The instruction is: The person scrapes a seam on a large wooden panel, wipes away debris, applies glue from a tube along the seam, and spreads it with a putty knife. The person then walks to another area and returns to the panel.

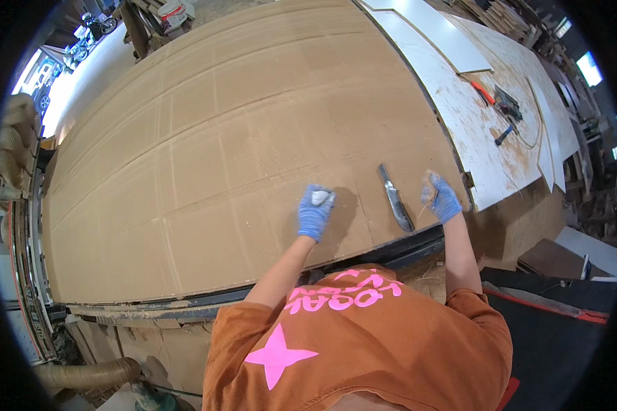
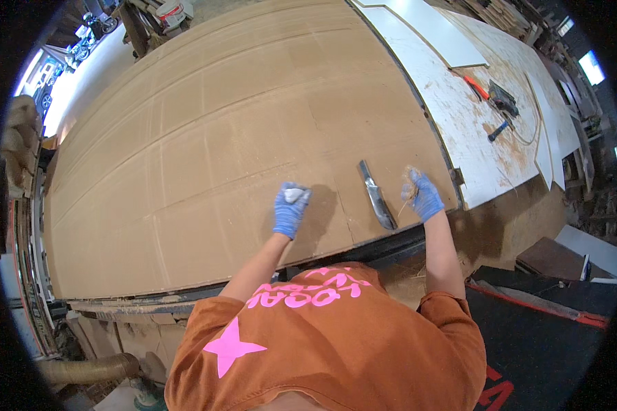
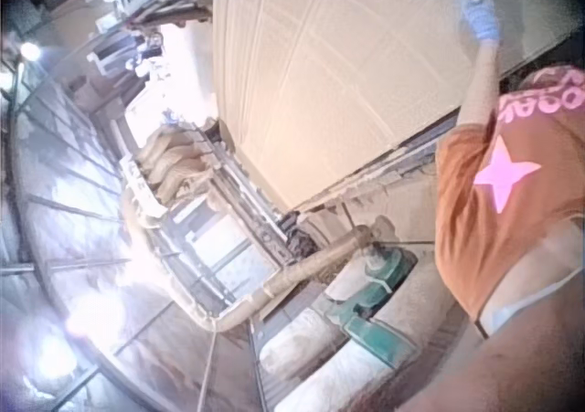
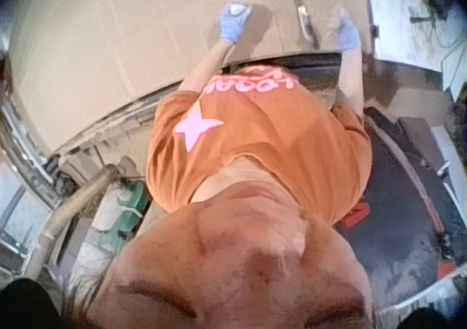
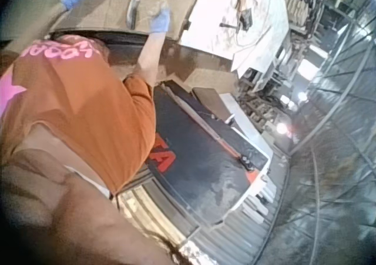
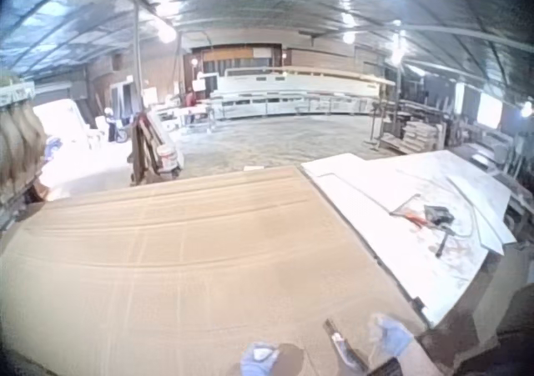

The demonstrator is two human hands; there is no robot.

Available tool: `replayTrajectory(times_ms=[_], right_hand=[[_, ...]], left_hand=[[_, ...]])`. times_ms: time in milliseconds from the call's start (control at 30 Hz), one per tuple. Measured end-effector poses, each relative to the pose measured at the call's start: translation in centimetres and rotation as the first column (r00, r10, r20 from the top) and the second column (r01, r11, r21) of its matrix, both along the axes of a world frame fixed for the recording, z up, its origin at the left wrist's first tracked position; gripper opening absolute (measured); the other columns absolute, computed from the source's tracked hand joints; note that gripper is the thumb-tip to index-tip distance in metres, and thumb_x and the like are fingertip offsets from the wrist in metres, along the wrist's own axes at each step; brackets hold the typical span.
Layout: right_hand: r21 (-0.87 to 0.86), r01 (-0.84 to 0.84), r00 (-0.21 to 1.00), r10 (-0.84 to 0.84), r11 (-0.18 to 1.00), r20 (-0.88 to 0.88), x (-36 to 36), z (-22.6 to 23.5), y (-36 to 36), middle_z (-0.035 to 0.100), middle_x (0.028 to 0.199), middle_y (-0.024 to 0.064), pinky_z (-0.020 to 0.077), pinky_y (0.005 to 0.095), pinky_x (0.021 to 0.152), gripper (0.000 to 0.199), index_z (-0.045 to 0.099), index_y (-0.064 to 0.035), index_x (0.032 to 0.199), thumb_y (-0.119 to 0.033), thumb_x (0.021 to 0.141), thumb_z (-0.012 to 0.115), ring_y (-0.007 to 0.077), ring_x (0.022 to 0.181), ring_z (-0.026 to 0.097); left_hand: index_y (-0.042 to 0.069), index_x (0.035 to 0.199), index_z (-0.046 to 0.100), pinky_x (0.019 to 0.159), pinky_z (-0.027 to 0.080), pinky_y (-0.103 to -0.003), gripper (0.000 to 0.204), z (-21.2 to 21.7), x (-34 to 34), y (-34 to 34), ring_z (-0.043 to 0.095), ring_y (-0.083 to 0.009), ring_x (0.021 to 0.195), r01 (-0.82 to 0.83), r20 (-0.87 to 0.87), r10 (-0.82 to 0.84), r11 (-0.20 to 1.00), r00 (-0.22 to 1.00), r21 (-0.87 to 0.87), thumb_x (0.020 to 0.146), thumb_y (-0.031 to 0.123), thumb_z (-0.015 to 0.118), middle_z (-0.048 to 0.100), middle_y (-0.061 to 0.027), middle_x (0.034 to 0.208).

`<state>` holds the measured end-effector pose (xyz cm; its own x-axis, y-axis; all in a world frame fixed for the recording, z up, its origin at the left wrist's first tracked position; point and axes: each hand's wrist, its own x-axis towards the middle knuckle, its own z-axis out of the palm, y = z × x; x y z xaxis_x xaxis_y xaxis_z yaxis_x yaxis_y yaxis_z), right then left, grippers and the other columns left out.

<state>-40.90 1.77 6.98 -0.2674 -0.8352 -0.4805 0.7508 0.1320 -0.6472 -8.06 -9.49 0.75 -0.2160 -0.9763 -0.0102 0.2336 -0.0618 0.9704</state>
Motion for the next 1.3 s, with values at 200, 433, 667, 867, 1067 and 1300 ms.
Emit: replayTrajectory(times_ms=[200,433,667,867,1067,1300], right_hand=[[-0.071,0.010,0.989,0.000,0.997,0.146,-1.2,-1.2,8.1,0.059,0.084,0.0011,0.0417,0.0257,0.049,0.018,0.060,-0.0148,0.107,-0.020,0.091,0.063,0.0114,0.061,0.054],[-0.079,0.053,0.989,-0.042,0.995,0.138,-3.3,-0.8,13.6,0.058,0.084,0.0011,0.0401,0.0251,0.048,0.018,0.058,-0.0135,0.109,-0.021,0.092,0.061,0.0107,0.060,0.052],[-0.145,0.013,0.984,0.012,0.989,0.175,-5.4,-1.7,17.8,0.055,0.081,0.0012,0.0377,0.0238,0.048,0.019,0.057,-0.0103,0.111,-0.021,0.095,0.057,0.0086,0.057,0.047],[-0.141,0.008,0.976,0.023,0.990,0.216,-5.9,-2.8,19.3,0.058,0.085,0.0035,0.0376,0.0246,0.047,0.020,0.058,-0.0113,0.112,-0.021,0.095,0.057,0.0094,0.057,0.047],[-0.123,0.029,0.972,0.000,0.992,0.235,-4.7,-2.5,19.2,0.049,0.077,0.0004,0.0365,0.0239,0.048,0.015,0.056,-0.0100,0.108,-0.021,0.098,0.051,0.0084,0.057,0.044],[-0.118,0.098,0.972,-0.070,0.988,0.225,-4.2,-2.7,20.5,0.058,0.085,0.0030,0.0406,0.0266,0.050,0.018,0.059,-0.0110,0.110,-0.021,0.095,0.057,0.0109,0.060,0.050]], left_hand=[[0.009,0.101,0.063,0.074,0.052,-0.034,0.021,2.5,-7.7,7.3,0.064,-0.0248,0.080,0.161,0.447,-0.128,0.986,0.885,-0.036,0.083,0.016,0.070,0.066,-0.0118,0.094],[0.009,0.100,0.064,0.086,0.050,-0.039,0.028,1.8,-14.8,8.9,0.063,-0.0321,0.099,0.113,0.653,0.171,0.922,0.738,-0.369,0.077,0.020,0.075,0.061,-0.0148,0.118],[0.011,0.100,0.062,0.088,0.049,-0.040,0.028,1.7,-18.0,9.5,0.060,-0.0342,0.104,0.145,0.748,0.238,0.902,0.620,-0.407,0.075,0.016,0.071,0.057,-0.0158,0.125],[0.012,0.101,0.061,0.081,0.050,-0.041,0.030,3.2,-17.5,7.8,0.062,-0.0340,0.097,0.259,0.838,-0.020,0.955,0.545,-0.145,0.073,0.015,0.071,0.061,-0.0136,0.115],[0.012,0.102,0.060,0.077,0.050,-0.042,0.030,3.1,-15.4,6.7,0.064,-0.0356,0.089,0.199,0.792,-0.088,0.979,0.604,-0.043,0.074,0.018,0.071,0.067,-0.0157,0.097],[0.014,0.104,0.061,0.074,0.050,-0.044,0.033,1.8,-8.2,0.9,0.065,-0.0362,0.084,-0.027,0.810,0.077,0.997,0.582,-0.076,0.076,0.026,0.069,0.068,-0.0169,0.092]])
